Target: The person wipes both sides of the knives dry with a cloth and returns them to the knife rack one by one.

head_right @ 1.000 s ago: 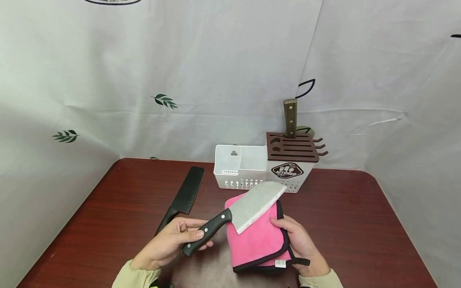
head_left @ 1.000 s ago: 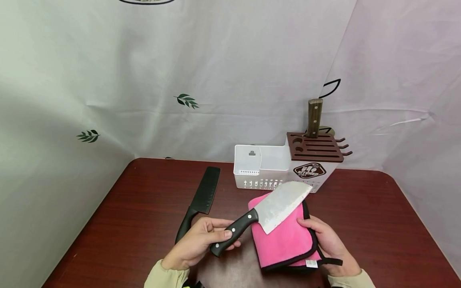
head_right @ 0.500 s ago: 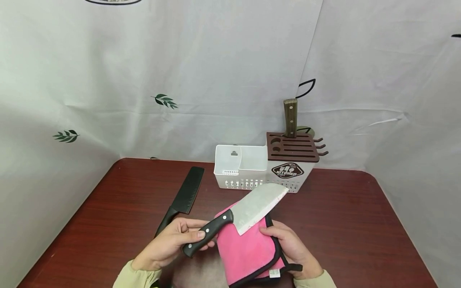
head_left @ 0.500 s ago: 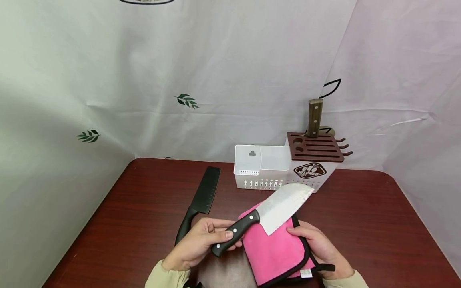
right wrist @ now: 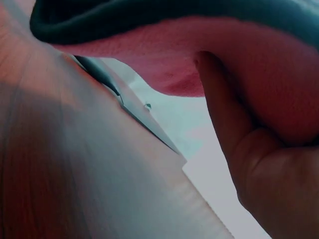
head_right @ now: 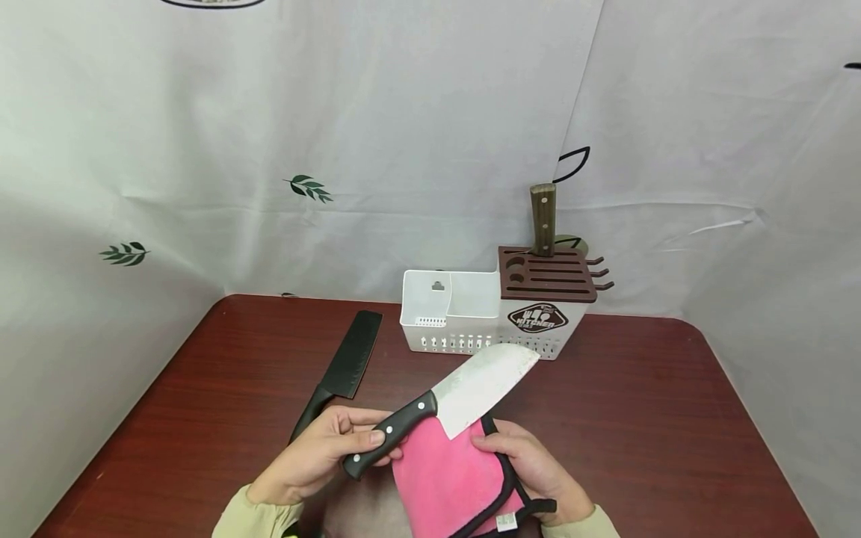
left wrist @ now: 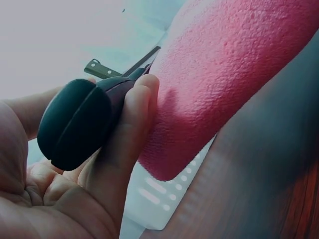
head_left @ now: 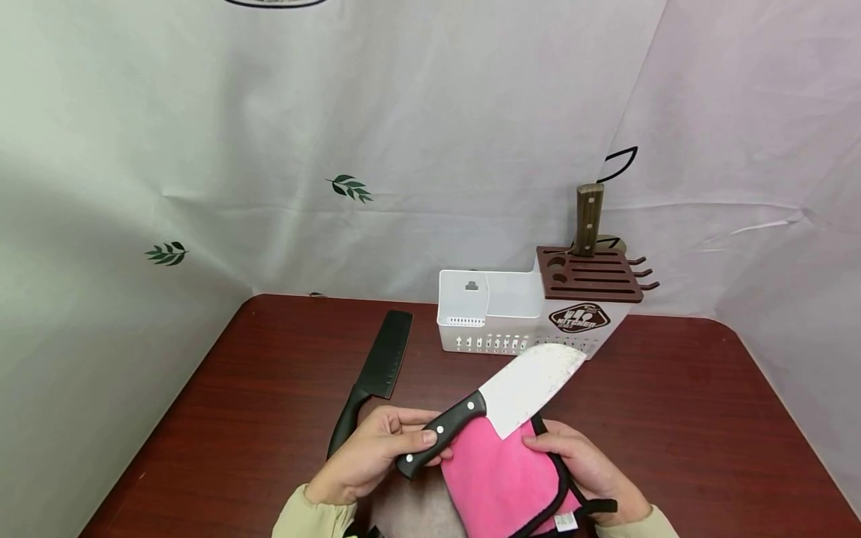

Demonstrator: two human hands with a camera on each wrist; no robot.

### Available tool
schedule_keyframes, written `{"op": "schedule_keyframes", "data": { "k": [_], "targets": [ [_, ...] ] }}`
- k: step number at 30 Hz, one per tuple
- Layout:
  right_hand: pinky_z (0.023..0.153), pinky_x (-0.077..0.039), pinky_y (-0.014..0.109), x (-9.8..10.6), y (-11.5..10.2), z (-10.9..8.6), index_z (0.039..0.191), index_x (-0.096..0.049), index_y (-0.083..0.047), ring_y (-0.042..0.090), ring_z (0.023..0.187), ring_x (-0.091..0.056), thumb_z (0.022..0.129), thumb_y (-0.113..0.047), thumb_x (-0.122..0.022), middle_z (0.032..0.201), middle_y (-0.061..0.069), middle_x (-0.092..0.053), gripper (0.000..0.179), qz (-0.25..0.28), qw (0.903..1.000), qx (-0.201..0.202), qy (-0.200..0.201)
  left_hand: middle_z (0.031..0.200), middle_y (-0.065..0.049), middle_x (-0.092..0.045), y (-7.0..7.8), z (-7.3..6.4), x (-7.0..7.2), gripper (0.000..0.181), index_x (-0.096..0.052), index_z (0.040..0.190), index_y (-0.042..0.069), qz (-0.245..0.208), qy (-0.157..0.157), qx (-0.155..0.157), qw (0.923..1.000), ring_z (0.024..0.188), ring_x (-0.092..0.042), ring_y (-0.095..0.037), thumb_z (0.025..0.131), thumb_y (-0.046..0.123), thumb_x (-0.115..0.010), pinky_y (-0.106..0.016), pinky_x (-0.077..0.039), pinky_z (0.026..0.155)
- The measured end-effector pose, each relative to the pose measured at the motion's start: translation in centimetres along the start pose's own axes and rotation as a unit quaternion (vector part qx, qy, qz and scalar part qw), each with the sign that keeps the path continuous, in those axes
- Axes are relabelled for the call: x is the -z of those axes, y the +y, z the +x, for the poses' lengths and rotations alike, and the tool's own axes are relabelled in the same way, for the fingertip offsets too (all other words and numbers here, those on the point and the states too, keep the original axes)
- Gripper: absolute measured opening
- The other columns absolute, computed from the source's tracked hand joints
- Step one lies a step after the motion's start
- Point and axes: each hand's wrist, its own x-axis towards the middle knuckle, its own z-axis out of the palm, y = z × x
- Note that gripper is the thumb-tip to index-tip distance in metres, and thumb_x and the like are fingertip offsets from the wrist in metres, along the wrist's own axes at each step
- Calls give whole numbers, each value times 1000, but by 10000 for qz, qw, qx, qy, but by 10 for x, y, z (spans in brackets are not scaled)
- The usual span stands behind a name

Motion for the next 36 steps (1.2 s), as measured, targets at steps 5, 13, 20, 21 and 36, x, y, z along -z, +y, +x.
{"op": "schedule_keyframes", "data": {
  "k": [5,13,20,21,36],
  "targets": [
    [88,-56,31,1,0,0,124,-62,-4,17,104,-69,106,2,-24,114,8,-71,43,-168,9998,55,-23,109,-20,-72,1,0,0,44,-53,135,-16,52,13,5,10000,96,-74,-21,97,5,-64,-28,-57,85],
    [84,-58,32,0,-2,0,122,-63,-6,17,99,-71,107,0,-26,110,7,-73,40,-407,9991,40,148,111,-21,-71,1,0,1,45,-52,135,-15,90,17,37,10000,96,-74,-21,97,5,-65,-29,-57,87],
    [85,-58,32,-1,-2,-1,121,-63,-7,17,98,-71,108,-3,-26,109,6,-73,39,-292,9992,-106,248,111,-22,-71,2,0,1,46,-52,135,-15,135,73,83,9998,96,-74,-21,97,6,-65,-29,-56,87],
    [85,-58,32,-1,-2,-2,121,-63,-7,17,98,-71,108,-3,-26,109,7,-73,39,-261,9992,-124,270,111,-22,-71,1,0,1,46,-53,135,-15,135,76,85,9998,96,-74,-21,97,6,-65,-29,-56,87],
    [82,-58,32,0,-7,-5,117,-65,-11,17,97,-71,110,-10,-29,107,5,-73,36,-93,9971,-96,746,102,-15,-75,-1,1,2,45,-52,134,-18,215,-6,-54,9998,93,-74,-17,97,4,-65,-28,-58,83]
  ]
}}
